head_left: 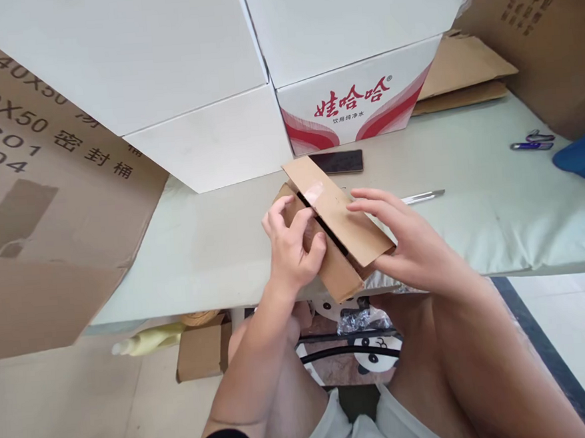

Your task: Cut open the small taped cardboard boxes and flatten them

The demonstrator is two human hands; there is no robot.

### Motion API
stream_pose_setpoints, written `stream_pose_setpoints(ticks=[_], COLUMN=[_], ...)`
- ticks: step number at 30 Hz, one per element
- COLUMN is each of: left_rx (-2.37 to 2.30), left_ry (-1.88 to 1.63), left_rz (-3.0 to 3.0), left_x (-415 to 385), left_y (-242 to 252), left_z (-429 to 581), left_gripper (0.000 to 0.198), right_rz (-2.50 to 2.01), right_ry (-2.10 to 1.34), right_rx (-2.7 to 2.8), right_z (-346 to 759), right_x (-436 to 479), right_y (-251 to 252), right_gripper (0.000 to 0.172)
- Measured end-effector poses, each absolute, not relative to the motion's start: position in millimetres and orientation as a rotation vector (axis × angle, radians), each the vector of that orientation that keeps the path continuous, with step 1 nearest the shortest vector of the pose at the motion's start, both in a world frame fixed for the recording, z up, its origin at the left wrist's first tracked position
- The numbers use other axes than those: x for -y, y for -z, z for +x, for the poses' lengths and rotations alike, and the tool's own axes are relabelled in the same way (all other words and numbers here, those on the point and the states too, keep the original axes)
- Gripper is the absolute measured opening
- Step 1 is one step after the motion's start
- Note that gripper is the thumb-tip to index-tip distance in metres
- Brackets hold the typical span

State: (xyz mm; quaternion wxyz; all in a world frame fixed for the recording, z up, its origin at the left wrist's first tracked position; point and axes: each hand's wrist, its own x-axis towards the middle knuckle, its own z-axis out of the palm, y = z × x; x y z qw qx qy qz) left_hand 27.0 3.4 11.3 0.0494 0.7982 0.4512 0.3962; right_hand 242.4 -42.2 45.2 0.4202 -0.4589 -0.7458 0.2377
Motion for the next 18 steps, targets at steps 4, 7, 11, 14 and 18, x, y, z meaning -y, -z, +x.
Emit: stream_pose_setpoints(ticks=[4,7,11,14,18], left_rx=[-1.371,-1.302,-1.509,-1.737,-1.837], left_ry=[-1.470,-1.613,-1.549,-1.293,-1.045], left_rz=[2.412,2.406,2.182,1.843,1.706], left_x=[-5,-5,-5,-8,-18], left_y=[-11,-18,-34,-43,-40], left_z=[28,25,17,5,-15], left_gripper=[0.031,0.023,0.021,0.018,0.043], right_rz=[-1.370,-1.568,-1.628,-1.503,-1.284], right_ry=[-0.505,-0.460,-0.538,-0.591,-0.615], right_rx=[1.429,1.116,0.984,1.152,1.366], right_z=[241,245,249,248,243], right_x=[30,21,14,13,13], right_y=[-34,-21,-8,-4,-5], right_gripper=[0.028,0.029,0.038,0.032,0.027])
